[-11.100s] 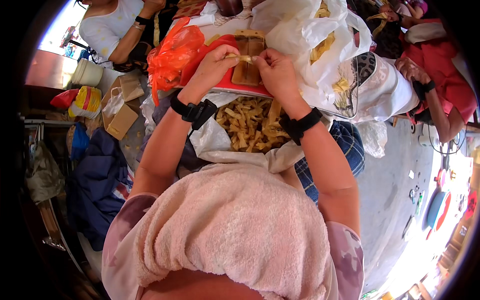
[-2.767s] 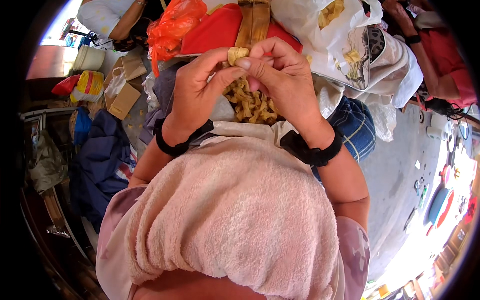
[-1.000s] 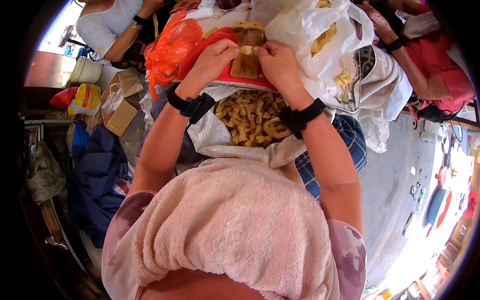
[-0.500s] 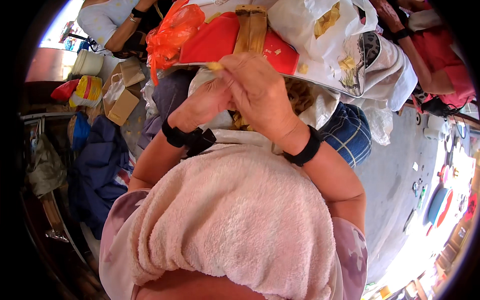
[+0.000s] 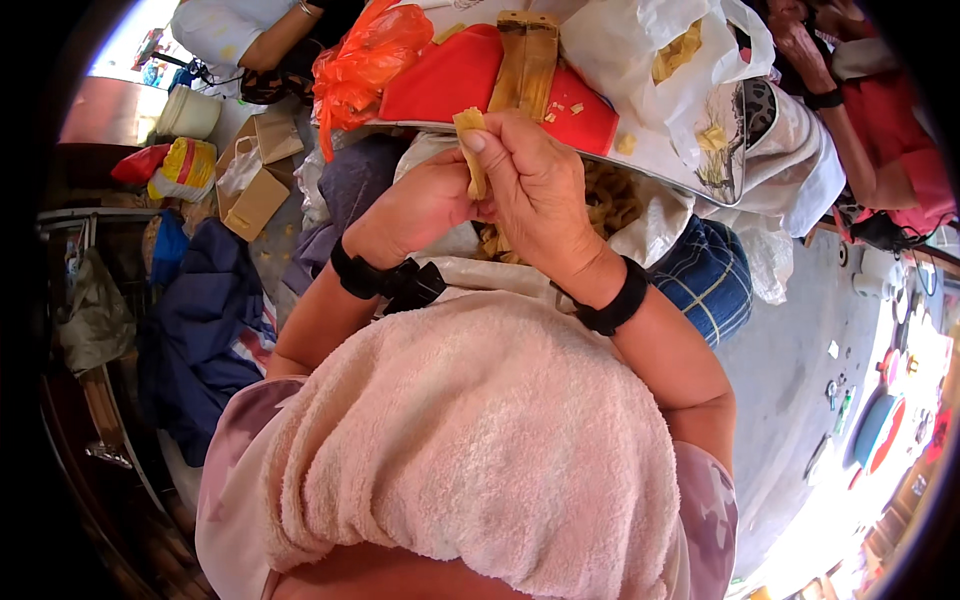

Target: The person knots strips of yellow material by hand, taking each strip and tying it into a small bundle before placing it into a large bag.

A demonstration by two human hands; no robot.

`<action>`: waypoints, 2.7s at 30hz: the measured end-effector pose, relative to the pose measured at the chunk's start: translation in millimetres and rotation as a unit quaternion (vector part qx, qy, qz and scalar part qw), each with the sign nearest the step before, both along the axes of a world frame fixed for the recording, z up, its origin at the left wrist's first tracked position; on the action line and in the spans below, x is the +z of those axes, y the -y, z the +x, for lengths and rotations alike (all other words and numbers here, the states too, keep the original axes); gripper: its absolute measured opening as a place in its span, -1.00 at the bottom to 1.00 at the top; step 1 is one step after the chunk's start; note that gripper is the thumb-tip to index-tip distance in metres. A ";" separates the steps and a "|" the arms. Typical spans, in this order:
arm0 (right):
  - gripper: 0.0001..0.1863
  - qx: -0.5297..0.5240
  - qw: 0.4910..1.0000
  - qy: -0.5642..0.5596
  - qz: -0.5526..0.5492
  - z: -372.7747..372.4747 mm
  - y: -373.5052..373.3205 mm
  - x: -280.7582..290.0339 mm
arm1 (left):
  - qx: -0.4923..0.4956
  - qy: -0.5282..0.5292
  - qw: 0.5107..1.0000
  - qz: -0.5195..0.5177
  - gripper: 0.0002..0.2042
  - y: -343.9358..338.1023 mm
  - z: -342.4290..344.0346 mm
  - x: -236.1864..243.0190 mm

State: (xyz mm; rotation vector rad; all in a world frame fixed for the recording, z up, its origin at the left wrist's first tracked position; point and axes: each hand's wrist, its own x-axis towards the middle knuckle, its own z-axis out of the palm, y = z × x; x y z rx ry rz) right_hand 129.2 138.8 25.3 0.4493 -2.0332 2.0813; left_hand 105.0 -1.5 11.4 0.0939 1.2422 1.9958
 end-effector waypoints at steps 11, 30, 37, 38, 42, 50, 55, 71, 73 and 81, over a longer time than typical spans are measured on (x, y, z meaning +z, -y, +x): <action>-0.87 0.163 0.842 0.392 -0.334 -11.2 -5.0 12.2 | 0.250 -0.634 0.670 -0.294 -0.83 -1.1 1.0 17.3; -0.79 0.204 0.963 0.167 -0.062 14.2 -36.8 28.1 | 0.148 -0.412 0.890 -0.129 -0.88 6.7 -1.8 14.1; -0.90 0.085 0.967 0.221 -0.091 3.8 -35.2 12.8 | 0.209 -0.378 0.896 -0.106 -0.89 -7.7 13.1 26.1; -0.90 0.089 0.966 0.216 -0.113 3.7 -34.7 13.7 | 0.210 -0.415 0.876 -0.126 -0.90 -9.8 12.9 26.1; -0.85 0.109 0.948 0.271 -0.128 0.4 -35.2 3.4 | 0.207 -0.465 0.842 -0.180 -0.92 -5.7 2.9 21.7; -0.89 0.109 0.948 0.273 -0.123 8.3 -73.9 -0.2 | 0.211 -0.492 0.816 -0.218 -0.93 19.5 -0.1 40.6; -0.89 0.100 0.962 0.239 -0.082 6.2 -67.6 -3.0 | 0.184 -0.480 0.817 -0.263 -0.83 20.7 -2.3 34.4; -0.84 0.120 0.970 0.209 -0.007 14.6 -28.5 -8.5 | -0.009 -0.762 0.523 -0.381 -0.82 23.3 -33.2 -6.9; -0.87 0.112 0.979 0.170 0.007 12.6 -21.6 -3.6 | 0.004 -0.756 0.522 -0.394 -0.82 29.0 -45.2 -12.4; -0.84 -0.006 0.987 0.157 0.037 -36.1 -43.0 -12.6 | 0.005 -0.273 0.955 -0.118 -0.85 13.9 -60.1 -3.0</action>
